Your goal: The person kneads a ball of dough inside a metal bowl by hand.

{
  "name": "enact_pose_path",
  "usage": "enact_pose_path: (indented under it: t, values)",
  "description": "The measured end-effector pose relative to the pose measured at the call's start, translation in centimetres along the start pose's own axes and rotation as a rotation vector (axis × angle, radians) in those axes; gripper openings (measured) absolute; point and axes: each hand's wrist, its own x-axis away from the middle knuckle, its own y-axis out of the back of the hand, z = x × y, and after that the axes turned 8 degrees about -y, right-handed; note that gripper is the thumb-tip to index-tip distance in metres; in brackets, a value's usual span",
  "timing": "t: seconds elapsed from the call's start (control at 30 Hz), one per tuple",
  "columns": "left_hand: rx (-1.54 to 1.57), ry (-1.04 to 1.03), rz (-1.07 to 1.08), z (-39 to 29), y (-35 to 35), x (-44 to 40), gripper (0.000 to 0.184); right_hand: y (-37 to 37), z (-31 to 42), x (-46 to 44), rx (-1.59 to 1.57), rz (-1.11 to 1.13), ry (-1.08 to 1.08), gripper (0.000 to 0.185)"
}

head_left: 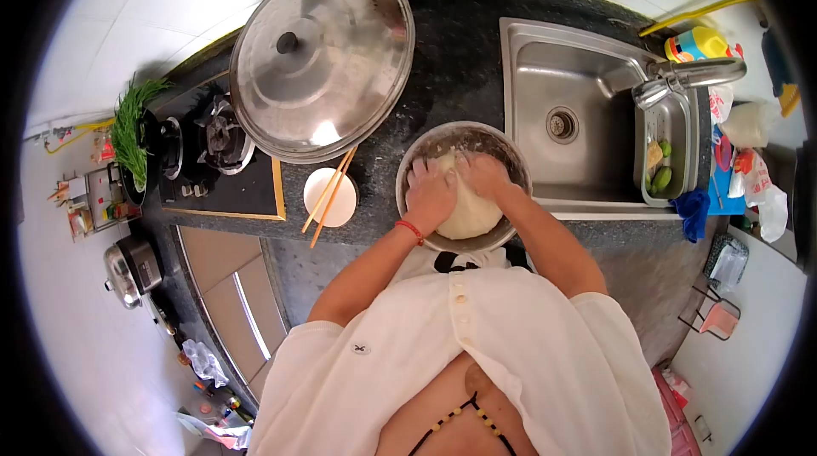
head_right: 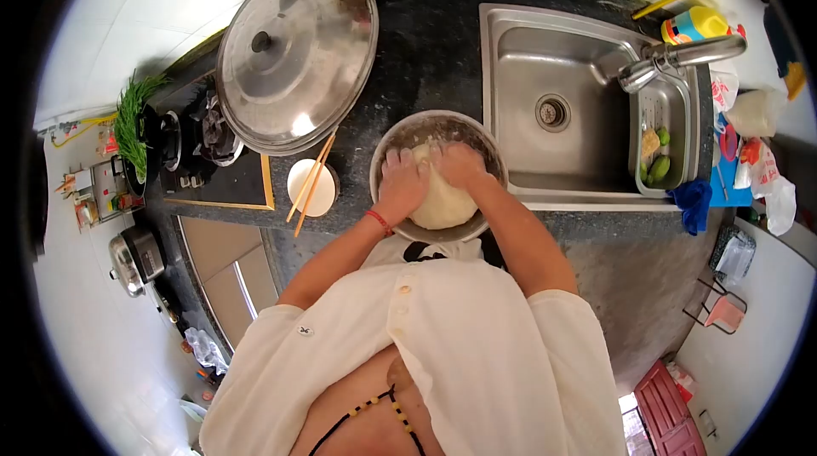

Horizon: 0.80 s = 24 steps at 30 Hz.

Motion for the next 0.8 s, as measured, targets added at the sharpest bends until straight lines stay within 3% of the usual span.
enact_pose_path:
  t: [0.03,0.1,0.13,0.23,0.43,0.53,0.8]
  values:
    - [-0.05,-0.127,-0.075,0.2,-0.2,0.0,0.043,0.7,1.2,1.6,-0.065,-0.014,-0.09,0.04]
    - [-0.138,-0.386,-0.234,0.7,-1.2,-0.8,0.043,-0.5,2.0,3.2,0.049,-0.355,-0.103,0.039]
    - [-0.115,-0.377,-0.228,1.2,-2.3,-1.3,0.045,-1.0,2.1,3.7,0.11,-0.522,-0.103,0.039]
    - [-0.123,-0.423,-0.258,1.9,-3.0,-2.2,0.047,-2.2,2.1,4.8,0.221,-0.708,-0.101,0.039]
    - [-0.133,-0.389,-0.264,1.4,-2.6,-4.2,0.041,-1.1,1.5,2.0,0.168,-0.503,-0.16,0.037]
    - [-0.144,-0.297,-0.162,1.2,-2.7,-5.6,0.037,0.2,1.6,0.3,0.207,-0.339,-0.238,0.033]
    - [-0.114,-0.359,-0.288,1.7,-3.2,-6.2,0.033,-0.1,0.6,-1.3,0.177,-0.345,-0.189,0.029]
